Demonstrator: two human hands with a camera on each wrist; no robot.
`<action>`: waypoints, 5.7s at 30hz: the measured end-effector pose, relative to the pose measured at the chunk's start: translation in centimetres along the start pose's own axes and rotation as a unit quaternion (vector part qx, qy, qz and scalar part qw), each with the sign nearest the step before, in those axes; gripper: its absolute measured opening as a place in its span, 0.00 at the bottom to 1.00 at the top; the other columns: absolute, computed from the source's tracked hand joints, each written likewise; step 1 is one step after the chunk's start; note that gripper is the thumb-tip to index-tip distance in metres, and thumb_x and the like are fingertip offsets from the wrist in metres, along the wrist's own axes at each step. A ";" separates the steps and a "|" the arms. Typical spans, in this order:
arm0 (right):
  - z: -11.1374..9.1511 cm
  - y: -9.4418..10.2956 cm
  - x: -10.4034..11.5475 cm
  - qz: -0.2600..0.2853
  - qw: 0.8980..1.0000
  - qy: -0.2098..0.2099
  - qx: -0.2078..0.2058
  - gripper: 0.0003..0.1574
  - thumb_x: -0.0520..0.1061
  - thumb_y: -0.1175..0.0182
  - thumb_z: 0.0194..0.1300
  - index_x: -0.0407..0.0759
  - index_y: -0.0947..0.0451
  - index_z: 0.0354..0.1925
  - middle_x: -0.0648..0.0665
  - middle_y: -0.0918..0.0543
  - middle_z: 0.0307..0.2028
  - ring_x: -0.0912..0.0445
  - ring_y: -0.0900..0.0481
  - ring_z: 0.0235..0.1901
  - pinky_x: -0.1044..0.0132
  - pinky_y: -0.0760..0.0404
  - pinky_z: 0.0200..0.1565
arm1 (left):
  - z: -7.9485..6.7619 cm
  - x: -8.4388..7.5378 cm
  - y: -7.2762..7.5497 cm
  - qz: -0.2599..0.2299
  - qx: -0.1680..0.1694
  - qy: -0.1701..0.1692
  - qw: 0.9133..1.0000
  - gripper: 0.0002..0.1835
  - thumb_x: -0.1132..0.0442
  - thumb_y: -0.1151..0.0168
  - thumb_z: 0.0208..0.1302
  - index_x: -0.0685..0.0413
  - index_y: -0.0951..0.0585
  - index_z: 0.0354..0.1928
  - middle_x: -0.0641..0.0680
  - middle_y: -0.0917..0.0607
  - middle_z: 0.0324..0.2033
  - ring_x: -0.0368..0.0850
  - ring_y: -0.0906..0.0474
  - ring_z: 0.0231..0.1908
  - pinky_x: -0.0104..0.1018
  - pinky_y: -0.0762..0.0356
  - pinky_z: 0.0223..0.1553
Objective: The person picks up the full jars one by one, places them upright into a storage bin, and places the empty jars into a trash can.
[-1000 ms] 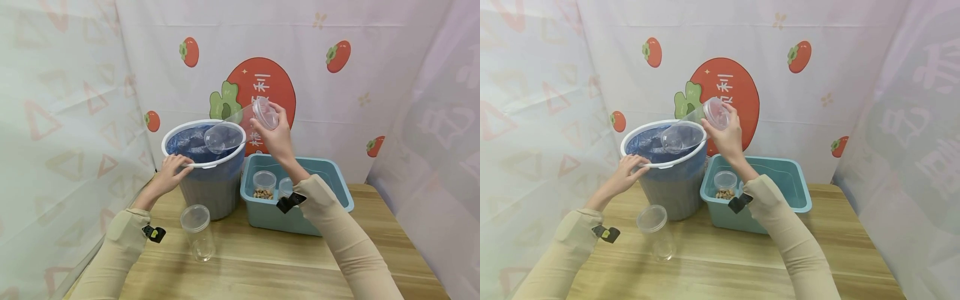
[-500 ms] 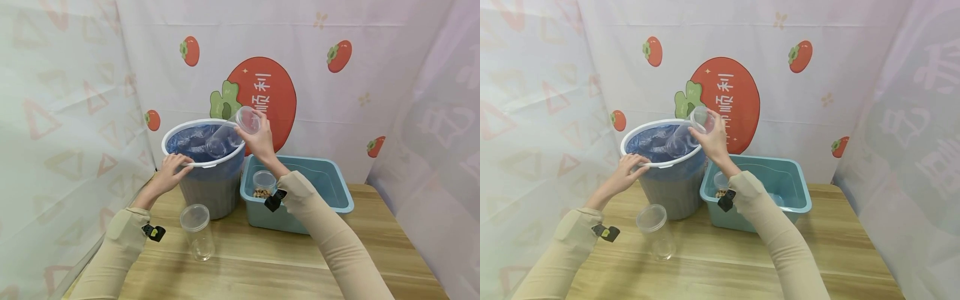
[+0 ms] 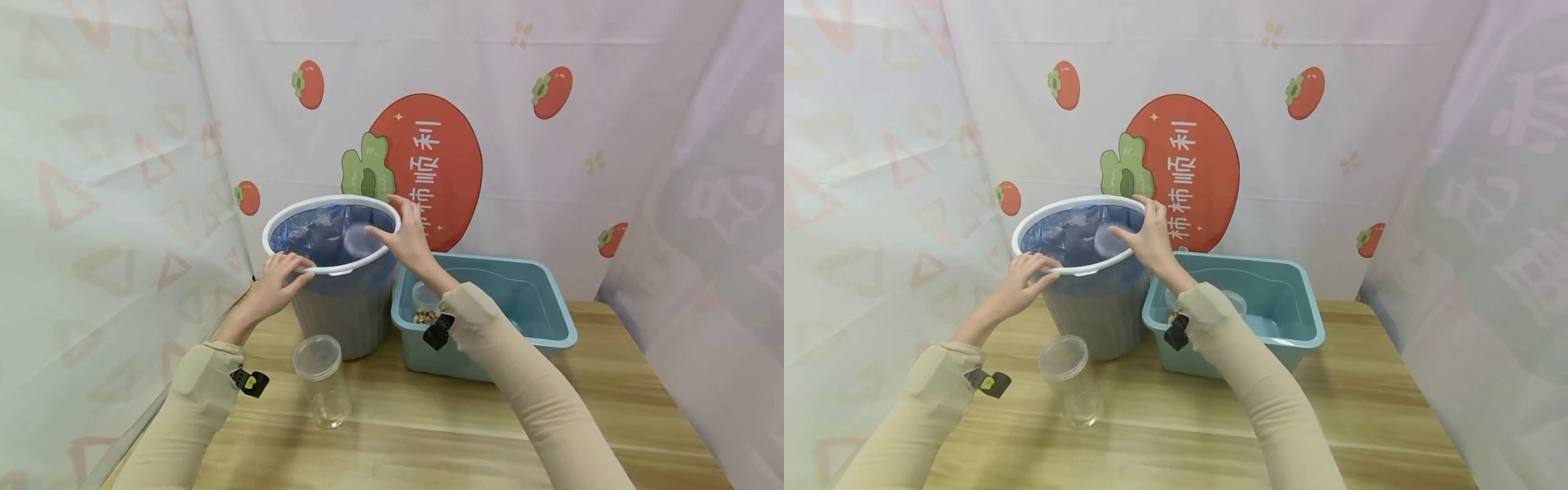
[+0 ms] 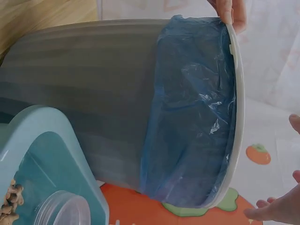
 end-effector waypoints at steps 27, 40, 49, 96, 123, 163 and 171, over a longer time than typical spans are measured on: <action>-8.8 -1.7 3.3 0.034 0.984 0.162 0.059 0.23 0.39 0.37 0.53 0.37 0.30 0.48 0.41 0.29 0.47 0.52 0.33 0.51 0.58 0.33 0.52 | 0.3 -0.3 0.3 -0.001 -0.002 -0.007 1.000 0.05 0.66 0.46 0.60 0.60 0.24 0.36 0.57 0.23 0.33 0.55 0.37 0.41 0.58 0.55 0.50; -11.9 -4.9 1.9 0.042 0.980 0.147 0.126 0.20 0.41 0.39 0.54 0.39 0.29 0.47 0.42 0.29 0.48 0.53 0.32 0.51 0.59 0.34 0.53 | 0.2 -0.2 0.2 0.011 -0.001 -0.008 1.000 0.05 0.66 0.45 0.59 0.60 0.24 0.36 0.57 0.23 0.32 0.52 0.38 0.38 0.57 0.52 0.47; -13.6 -7.2 1.2 0.055 0.974 0.143 0.167 0.21 0.41 0.38 0.54 0.38 0.29 0.47 0.43 0.29 0.47 0.53 0.31 0.50 0.59 0.32 0.51 | 0.3 0.0 0.0 0.014 0.012 0.001 1.000 0.06 0.65 0.47 0.61 0.60 0.24 0.36 0.58 0.23 0.34 0.54 0.37 0.39 0.57 0.53 0.49; -17.7 -14.5 -1.8 0.056 0.970 0.093 0.219 0.42 0.46 0.29 0.43 0.43 0.36 0.55 0.43 0.32 0.51 0.53 0.33 0.52 0.65 0.32 0.51 | 0.1 -0.2 0.0 0.020 0.017 0.002 1.000 0.08 0.63 0.47 0.62 0.60 0.25 0.38 0.58 0.23 0.34 0.54 0.37 0.39 0.57 0.54 0.50; -15.9 -9.6 -0.5 0.038 0.982 0.142 0.118 0.43 0.45 0.28 0.40 0.40 0.37 0.54 0.42 0.30 0.49 0.54 0.30 0.49 0.65 0.28 0.47 | -0.1 0.2 -0.1 0.018 0.003 -0.005 1.000 0.06 0.63 0.47 0.61 0.59 0.25 0.36 0.57 0.23 0.33 0.54 0.37 0.39 0.57 0.53 0.49; -9.4 3.0 1.9 0.072 0.994 0.074 0.040 0.39 0.43 0.30 0.45 0.42 0.37 0.54 0.39 0.27 0.47 0.50 0.26 0.42 0.55 0.24 0.38 | 0.1 0.1 -0.1 0.016 0.011 0.008 1.000 0.05 0.65 0.47 0.61 0.60 0.25 0.36 0.57 0.24 0.32 0.53 0.38 0.39 0.57 0.54 0.48; -8.3 5.1 2.5 0.111 0.992 0.055 0.024 0.38 0.39 0.33 0.48 0.42 0.39 0.56 0.41 0.30 0.50 0.50 0.20 0.31 0.64 0.22 0.31 | 0.1 0.2 -0.2 0.018 0.021 0.013 1.000 0.07 0.62 0.48 0.63 0.59 0.24 0.38 0.56 0.24 0.33 0.51 0.38 0.38 0.56 0.53 0.48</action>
Point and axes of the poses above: each hand's wrist, its own z-axis towards the middle knuckle, its own y-axis out of the back of the hand, x = y × z, the point moved 9 cm from there along z, towards the middle knuckle
